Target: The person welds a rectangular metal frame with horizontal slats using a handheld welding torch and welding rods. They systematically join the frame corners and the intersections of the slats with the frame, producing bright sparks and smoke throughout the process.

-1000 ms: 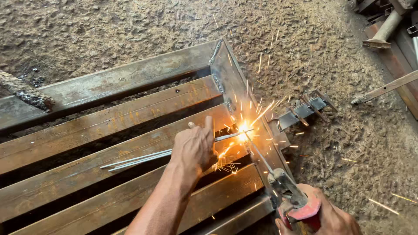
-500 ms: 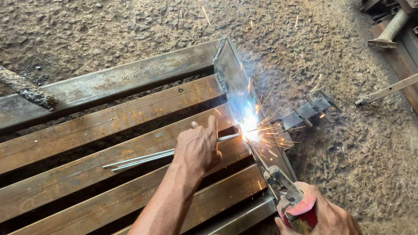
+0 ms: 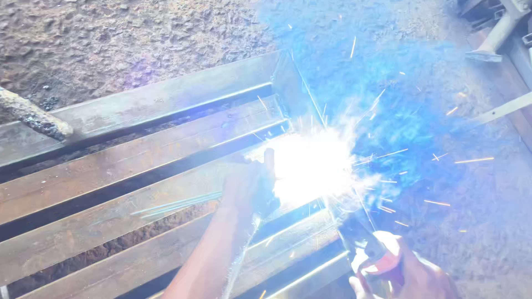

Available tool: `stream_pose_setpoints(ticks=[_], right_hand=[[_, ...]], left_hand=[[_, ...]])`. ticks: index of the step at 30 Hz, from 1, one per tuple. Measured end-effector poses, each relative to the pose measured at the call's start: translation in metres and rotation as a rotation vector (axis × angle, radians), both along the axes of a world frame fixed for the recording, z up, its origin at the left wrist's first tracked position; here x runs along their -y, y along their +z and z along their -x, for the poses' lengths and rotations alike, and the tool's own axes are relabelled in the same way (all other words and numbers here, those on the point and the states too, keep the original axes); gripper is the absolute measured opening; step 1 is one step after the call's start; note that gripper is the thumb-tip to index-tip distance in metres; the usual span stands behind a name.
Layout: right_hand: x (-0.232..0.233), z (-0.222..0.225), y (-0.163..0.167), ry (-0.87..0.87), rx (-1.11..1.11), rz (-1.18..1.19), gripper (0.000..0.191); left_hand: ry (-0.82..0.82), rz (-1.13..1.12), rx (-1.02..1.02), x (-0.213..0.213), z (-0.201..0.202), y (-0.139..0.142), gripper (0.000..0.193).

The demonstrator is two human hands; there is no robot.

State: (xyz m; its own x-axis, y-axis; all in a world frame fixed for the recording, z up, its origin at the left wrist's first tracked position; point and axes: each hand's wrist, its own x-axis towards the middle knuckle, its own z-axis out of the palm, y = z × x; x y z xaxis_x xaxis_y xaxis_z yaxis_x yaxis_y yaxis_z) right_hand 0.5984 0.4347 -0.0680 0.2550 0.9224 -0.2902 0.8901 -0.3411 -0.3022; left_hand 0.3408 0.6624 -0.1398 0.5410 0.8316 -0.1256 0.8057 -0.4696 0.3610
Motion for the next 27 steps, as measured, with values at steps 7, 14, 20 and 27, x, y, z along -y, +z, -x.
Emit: stream_pose_setpoints(ticks=[7,14,20,27], right_hand=[[0.026,-0.075,0.022,-0.156,0.191,-0.192,0.08],[0.087,-0.105,0.012,-0.214,0.18,-0.111,0.08],[0.111,-0.08,-0.003,-0.16,0.093,-0.095,0.079],[0.143,-0.038,-0.026,-0.036,0.001,-0.123,0.078]], left_hand=[[-0.071,0.083,-0.057,0.003,0.018,0.0,0.089],[-0.153,0.001,-0.034,0.004,0.035,-0.013,0.077],[-0.17,-0.05,-0.199,0.032,0.035,0.008,0.08],[-0.229,0.184,-0.458,0.093,0.021,0.039,0.139]])
